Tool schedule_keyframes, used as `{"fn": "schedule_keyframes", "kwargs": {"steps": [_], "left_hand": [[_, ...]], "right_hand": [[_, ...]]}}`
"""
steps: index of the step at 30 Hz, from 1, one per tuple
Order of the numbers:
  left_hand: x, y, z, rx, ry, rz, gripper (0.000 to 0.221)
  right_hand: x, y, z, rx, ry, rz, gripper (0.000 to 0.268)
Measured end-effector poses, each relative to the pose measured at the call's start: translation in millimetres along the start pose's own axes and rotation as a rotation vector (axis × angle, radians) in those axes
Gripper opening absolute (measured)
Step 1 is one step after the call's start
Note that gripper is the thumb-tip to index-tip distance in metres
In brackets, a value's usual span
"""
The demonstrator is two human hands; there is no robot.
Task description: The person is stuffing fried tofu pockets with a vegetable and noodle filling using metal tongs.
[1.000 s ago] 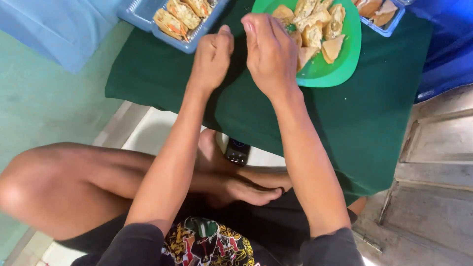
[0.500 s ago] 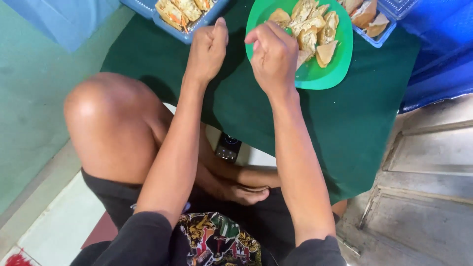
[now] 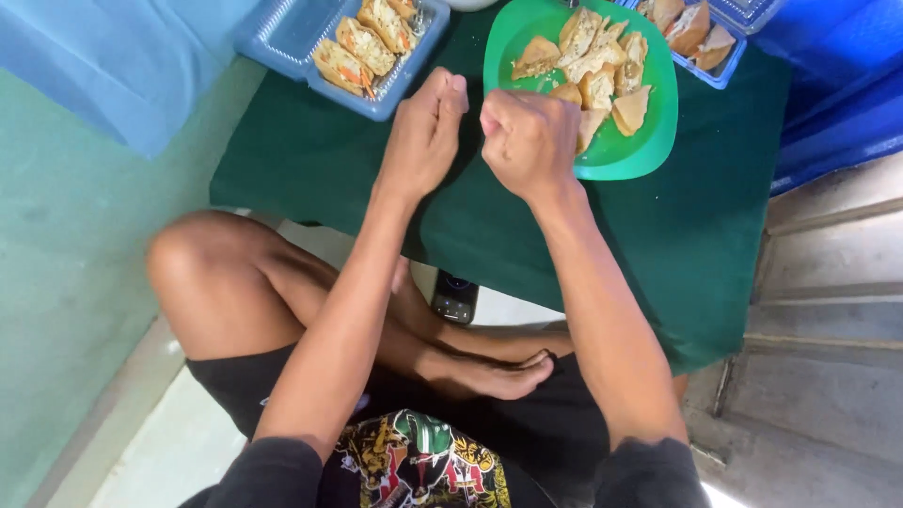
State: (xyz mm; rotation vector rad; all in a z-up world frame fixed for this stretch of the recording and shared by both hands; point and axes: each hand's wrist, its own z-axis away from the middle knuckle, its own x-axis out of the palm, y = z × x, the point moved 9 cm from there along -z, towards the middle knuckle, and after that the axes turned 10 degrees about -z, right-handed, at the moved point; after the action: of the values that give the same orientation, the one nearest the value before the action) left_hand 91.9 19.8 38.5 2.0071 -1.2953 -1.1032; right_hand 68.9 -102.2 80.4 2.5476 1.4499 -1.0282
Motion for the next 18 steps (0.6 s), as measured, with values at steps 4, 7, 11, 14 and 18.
{"fn": "schedule_keyframes", "kwargs": {"steps": [4, 7, 11, 14, 18], "left_hand": [[-3, 11, 3, -0.003, -0.035, 0.088, 0.017], [-14, 18, -7, -0.027, -0.029, 0.164, 0.019], [-51, 15, -32, 0.087, 0.099, 0.171, 0.021], [-92, -1, -52, 0.16, 0.261, 0.09, 0.024], [-129, -42, -64, 0.113, 0.333, 0.0, 0.027]], "right_hand": [[-1, -7, -8, 0.005, 0.01, 0.003, 0.013], [-11, -19, -37, -0.006, -0.001, -0.128, 0.016], [-20, 11, -58, 0.081, 0.065, -0.106, 0.014], [-25, 19, -68, 0.158, 0.157, -0.15, 0.025], [-9, 17, -66, 0.138, 0.179, -0.067, 0.039]]}}
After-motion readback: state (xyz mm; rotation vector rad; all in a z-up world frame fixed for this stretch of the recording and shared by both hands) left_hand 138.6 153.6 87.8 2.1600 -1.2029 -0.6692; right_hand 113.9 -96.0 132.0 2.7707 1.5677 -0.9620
